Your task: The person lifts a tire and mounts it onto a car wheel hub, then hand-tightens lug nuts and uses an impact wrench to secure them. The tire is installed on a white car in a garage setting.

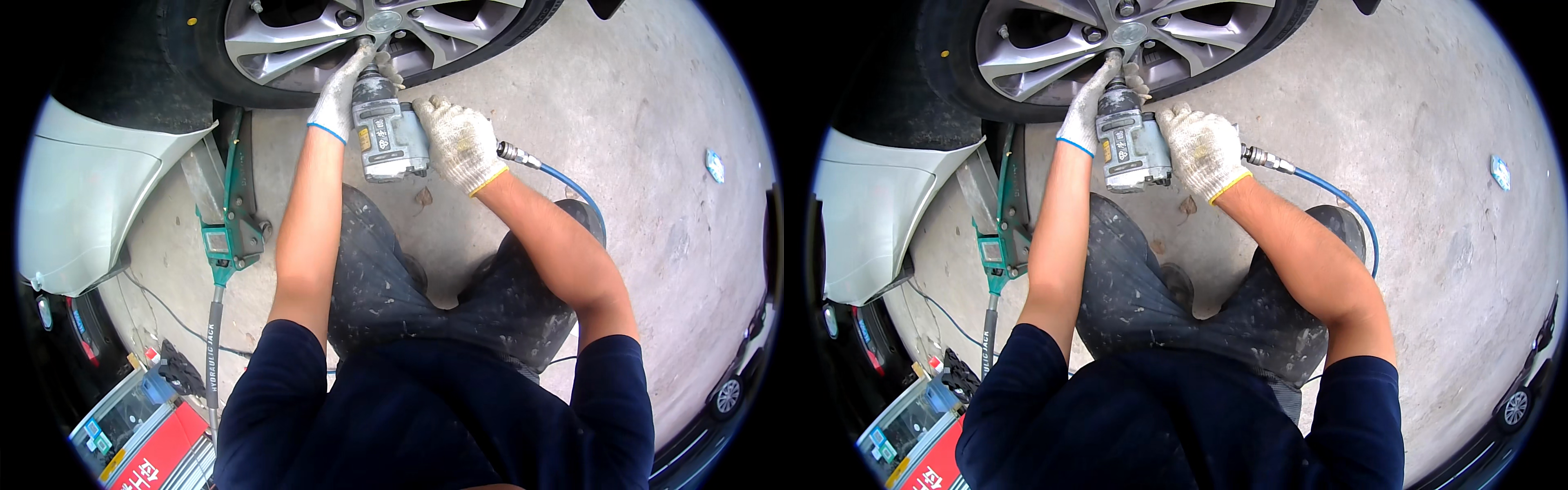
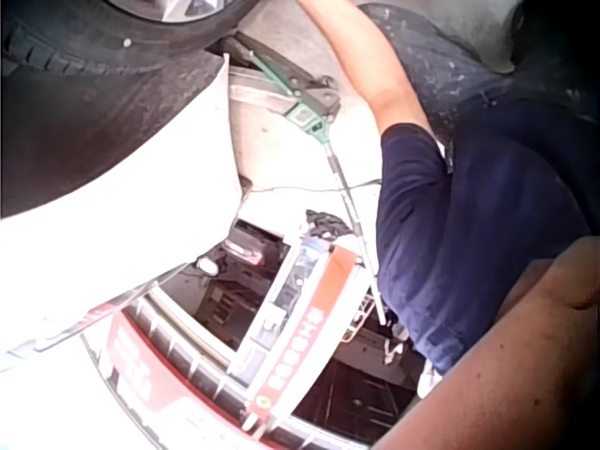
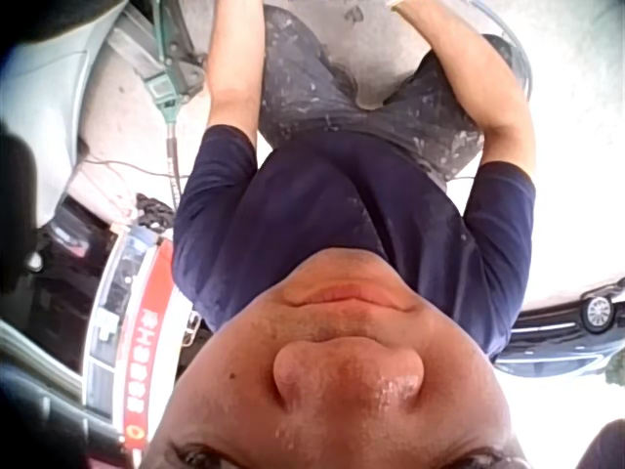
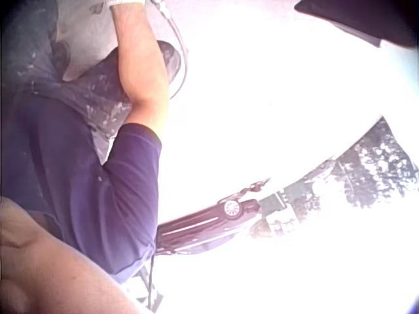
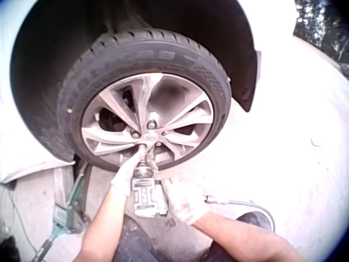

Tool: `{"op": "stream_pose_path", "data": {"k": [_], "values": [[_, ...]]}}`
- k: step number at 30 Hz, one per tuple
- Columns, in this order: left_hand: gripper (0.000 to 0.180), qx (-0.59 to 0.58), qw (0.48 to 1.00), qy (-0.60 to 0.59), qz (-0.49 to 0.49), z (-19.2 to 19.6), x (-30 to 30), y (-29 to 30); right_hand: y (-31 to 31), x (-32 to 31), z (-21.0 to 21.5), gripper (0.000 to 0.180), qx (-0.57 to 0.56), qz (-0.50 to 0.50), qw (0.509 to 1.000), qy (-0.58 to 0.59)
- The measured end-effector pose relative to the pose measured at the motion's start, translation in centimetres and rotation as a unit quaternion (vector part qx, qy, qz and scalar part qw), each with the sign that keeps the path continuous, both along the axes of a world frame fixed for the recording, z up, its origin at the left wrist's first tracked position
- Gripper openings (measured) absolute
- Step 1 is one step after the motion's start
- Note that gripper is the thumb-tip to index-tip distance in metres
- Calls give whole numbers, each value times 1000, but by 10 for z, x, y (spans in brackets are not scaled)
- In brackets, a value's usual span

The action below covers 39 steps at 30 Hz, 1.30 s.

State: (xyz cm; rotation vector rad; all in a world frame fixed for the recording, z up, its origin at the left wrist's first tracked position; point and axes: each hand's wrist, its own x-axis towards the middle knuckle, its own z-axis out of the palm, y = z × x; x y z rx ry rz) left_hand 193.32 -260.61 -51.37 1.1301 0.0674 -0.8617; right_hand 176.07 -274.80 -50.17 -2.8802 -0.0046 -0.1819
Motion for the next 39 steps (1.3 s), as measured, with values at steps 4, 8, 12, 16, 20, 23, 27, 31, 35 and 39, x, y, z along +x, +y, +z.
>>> {"op": "stream_pose_path", "data": {"k": [4,8,12,16,20,23,27,31,35,39], "values": [[47,-13,1000,9,-7,0,-3,1,-4,-1,-1,38,34,-2,999,21],[43,4,999,37,1,-2,-49,28,-11,1,-1,39,31,-16,999,3],[42,45,999,7,-3,12,-69,28,-8,3,2,33,35,-20,999,19],[28,-35,994,65,86,4,-78,17,-7,1,-10,24,19,-44,999,12],[25,-12,994,61,92,1,-73,12,-11,3,-11,18,16,-41,999,-10],[30,26,993,24,115,2,-76,9,-11,4,-10,17,7,-28,999,-15],[33,-25,993,41,112,5,-75,8,-13,7,-9,18,3,-22,1000,-11],[33,12,994,20,110,-2,-72,8,-13,4,-9,20,-15,-23,1000,-4],[32,22,992,14,120,1,-74,6,-14,7,-14,19,-28,-34,999,-15],[33,16,992,24,119,1,-74,5,-13,6,-12,18,-48,-15,999,2]]}}
